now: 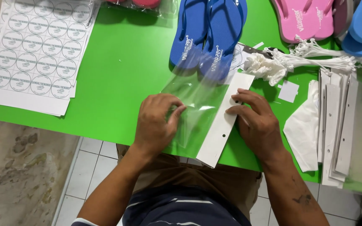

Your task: Cleaning flip-flops with a cloth and placing them into plastic packaging bags with headers

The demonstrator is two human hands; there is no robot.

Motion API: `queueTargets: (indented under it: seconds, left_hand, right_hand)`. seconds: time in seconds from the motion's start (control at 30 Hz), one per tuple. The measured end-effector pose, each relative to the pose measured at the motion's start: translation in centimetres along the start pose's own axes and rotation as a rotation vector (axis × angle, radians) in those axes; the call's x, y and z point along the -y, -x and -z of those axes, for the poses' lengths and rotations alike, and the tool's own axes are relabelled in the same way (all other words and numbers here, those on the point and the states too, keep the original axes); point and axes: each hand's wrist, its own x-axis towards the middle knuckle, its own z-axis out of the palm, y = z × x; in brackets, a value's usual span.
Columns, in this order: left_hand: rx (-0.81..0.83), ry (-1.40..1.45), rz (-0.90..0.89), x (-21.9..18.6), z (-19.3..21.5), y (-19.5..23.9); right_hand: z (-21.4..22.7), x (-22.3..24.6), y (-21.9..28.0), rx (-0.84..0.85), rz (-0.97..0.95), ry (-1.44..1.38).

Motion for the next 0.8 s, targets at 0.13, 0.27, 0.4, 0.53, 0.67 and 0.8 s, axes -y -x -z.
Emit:
queueTargets:
  seconds: [0.13,0.27,0.4,0.53,0.67,0.8]
  left_hand:
    - [-0.151,0.417,0.326,-1.4,4.8,-1.3]
    - [-0.368,0.891,0.868,-1.5,9.9,-3.5]
    - [-0.118,0.949,1.079,-2.1,14.2,-5.5]
    - [0.115,0.606,0.802,1.6,14.4,-4.3]
    - [0.180,0.237,0.763,2.5,14.4,-4.0]
    - [0.259,-0.005,0.828,2.7,14.1,-3.4]
  right_hand:
    - [0.5,0.0,0.1,-0.060,-0.005,-0.011]
    - [1.2,0.4,-0.2,-0.078,0.036,-0.076]
    - [1.4,0.6,-0.4,-0.040,0.097,-0.087]
    - [1.3,0.3,-0.7,-0.029,0.083,-0.084]
    - [1.2,-0.3,-0.8,-0.014,0.036,-0.067]
    - [0.9,-0.7,-0.8,0.037,0.000,-0.085]
